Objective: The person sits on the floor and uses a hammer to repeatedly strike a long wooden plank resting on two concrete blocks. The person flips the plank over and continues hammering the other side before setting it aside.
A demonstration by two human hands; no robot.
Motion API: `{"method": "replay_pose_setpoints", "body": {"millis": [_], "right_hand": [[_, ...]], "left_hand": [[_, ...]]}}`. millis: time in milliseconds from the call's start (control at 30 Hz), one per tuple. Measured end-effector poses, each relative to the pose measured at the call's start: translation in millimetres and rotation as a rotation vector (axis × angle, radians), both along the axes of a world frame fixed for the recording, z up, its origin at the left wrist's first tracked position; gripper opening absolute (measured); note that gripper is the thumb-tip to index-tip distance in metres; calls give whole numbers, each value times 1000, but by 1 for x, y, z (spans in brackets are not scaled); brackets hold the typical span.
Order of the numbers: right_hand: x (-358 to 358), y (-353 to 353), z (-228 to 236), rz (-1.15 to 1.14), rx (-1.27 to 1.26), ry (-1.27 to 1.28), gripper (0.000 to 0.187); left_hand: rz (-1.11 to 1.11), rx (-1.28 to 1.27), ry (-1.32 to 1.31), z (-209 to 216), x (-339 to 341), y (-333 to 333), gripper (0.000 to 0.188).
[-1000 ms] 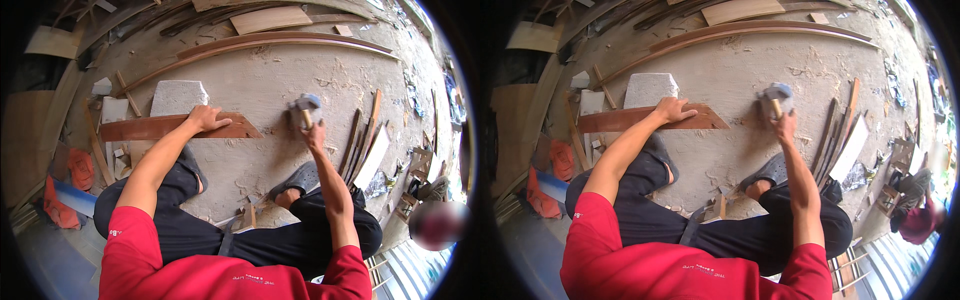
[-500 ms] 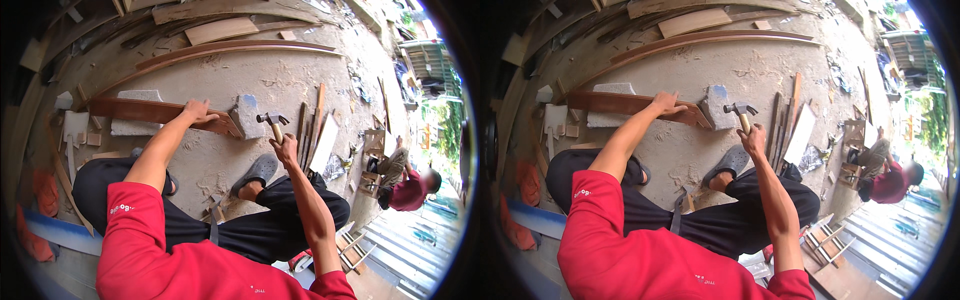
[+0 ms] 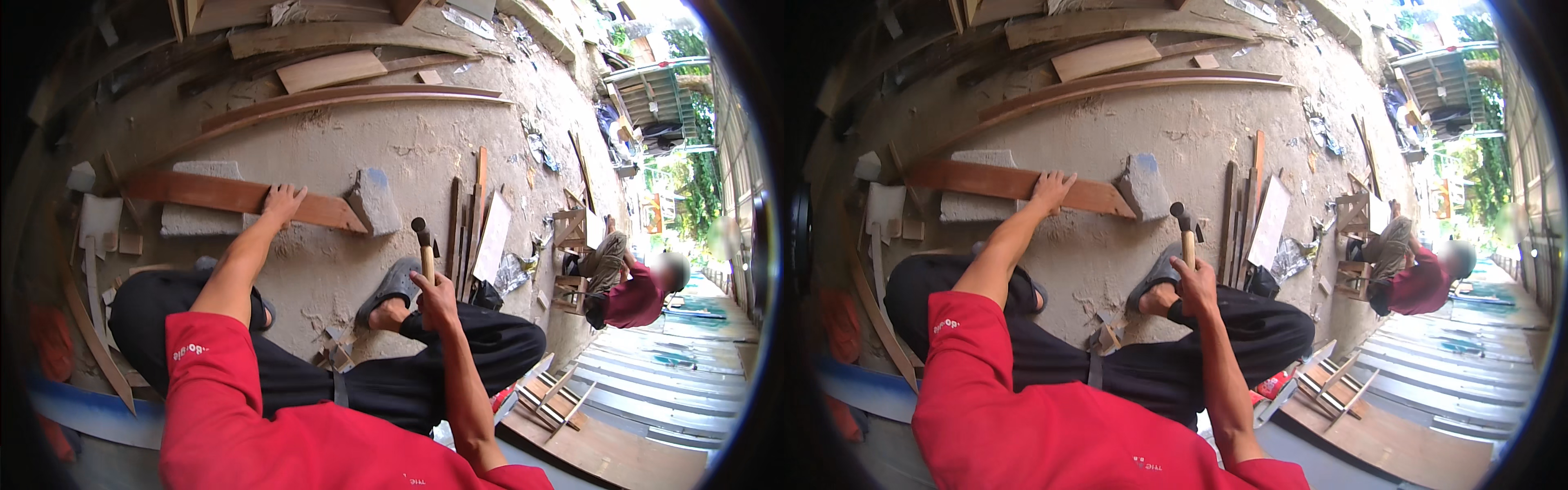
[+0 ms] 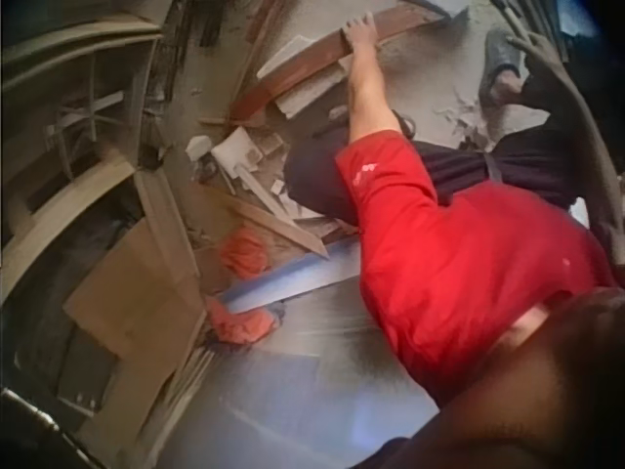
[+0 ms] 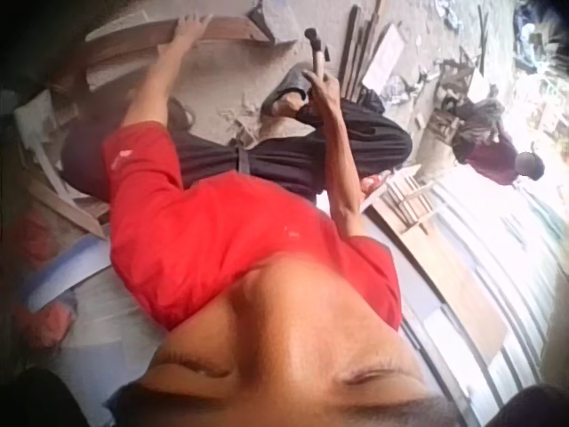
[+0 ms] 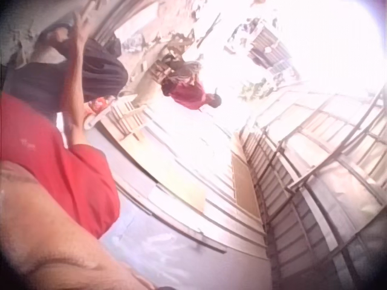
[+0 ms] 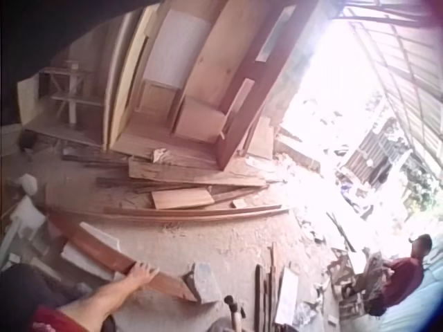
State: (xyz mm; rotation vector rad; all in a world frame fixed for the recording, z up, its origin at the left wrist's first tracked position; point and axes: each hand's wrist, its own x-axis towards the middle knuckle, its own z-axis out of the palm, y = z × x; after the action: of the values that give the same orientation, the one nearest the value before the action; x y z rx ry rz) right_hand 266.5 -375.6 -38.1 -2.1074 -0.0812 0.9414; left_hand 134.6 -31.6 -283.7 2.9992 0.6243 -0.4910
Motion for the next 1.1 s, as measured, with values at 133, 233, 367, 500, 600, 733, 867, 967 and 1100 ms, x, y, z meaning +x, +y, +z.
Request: {"method": "replay_pose_setpoints", "body": {"millis": [133,233,367,500,600,733,867,967,1100], "right_hand": [[-22,-10,-24,-80,82,67,24],[-39,-8,-31,-129,84,117,21],[-39,5,-45,-52,150,86,24],[-28,8,-64,-65,210,164,29],[-15,7,-75,-87,262,223,36],[-10,16,-64,-216,362,354,34],[-7,18,-67,-282,471,429,30],[-1,15,-77,-287,572,457,34],[-10,21,-64,-272,471,306,28]], "left_hand": [[34,-24,-58,30,11,-8,109],[11,-101,-48,44,27,-22,107],[71,-85,-59,48,46,-41,107],[114,-66,-69,32,46,-41,103],[136,-83,-20,27,40,-40,101],[147,-98,65,29,27,-44,97],[214,-93,167,29,10,-40,95],[220,-109,202,46,15,-45,91],[272,-72,196,35,12,-39,92]]}}
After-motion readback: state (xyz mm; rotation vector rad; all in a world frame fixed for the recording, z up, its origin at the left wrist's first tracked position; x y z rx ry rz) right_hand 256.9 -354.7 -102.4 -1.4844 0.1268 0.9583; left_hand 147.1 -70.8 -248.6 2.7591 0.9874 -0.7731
